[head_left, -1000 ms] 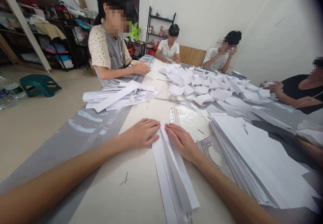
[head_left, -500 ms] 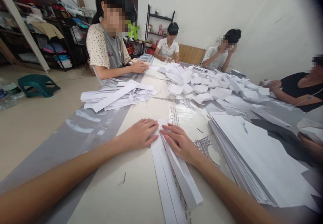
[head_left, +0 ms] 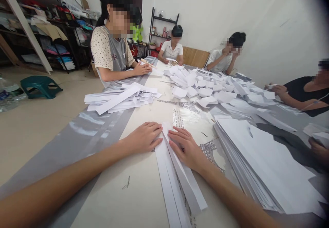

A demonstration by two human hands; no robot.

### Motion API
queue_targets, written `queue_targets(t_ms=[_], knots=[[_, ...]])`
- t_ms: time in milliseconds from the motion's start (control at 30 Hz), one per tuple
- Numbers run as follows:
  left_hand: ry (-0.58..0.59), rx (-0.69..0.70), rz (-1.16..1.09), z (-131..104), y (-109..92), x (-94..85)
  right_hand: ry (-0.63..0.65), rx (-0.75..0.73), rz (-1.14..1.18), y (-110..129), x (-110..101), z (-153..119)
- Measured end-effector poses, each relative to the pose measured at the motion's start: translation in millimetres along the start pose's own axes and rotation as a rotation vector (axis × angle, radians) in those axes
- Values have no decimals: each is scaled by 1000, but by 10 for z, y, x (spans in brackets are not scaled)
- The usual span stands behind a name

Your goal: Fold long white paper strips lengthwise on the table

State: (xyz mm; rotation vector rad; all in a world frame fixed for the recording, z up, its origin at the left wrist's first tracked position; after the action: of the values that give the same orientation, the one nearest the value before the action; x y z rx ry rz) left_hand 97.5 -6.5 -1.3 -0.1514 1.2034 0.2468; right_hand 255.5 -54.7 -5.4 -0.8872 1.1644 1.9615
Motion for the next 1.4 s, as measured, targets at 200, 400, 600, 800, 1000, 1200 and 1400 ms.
queue_targets(t_ms=[200, 400, 600, 800, 1000, 1200, 1400], knots=[[-1, -14, -1, -18, 3, 13, 10, 13, -22, 19, 69, -38], [-6, -14, -4, -13, 8, -7, 35, 20, -41, 10, 106, -56], [24, 8, -18, -24, 50, -26, 40, 21, -75, 32, 97, -58], [19, 26, -18, -26, 53, -53, 38, 4, -118, 43, 91, -46], [25, 28, -23, -14, 37, -75, 71, -20, -146, 63, 83, -28], [24, 49, -20, -17, 33, -51, 75, -35, -129, 46, 77, -6], [42, 57, -16, 6, 33, -32, 70, -43, -126, 60, 71, 5]])
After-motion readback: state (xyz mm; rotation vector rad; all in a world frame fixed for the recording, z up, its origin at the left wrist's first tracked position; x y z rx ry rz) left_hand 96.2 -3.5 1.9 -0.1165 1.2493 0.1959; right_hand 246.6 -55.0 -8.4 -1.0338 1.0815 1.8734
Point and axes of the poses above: each hand's wrist, its own z-axis towards the middle knuckle, its own x-axis out of the palm, y = z × x, the point moved 6 cm from there along z, towards the middle knuckle, and after that the axes turned 14 degrees about x, right-handed, at the moved point
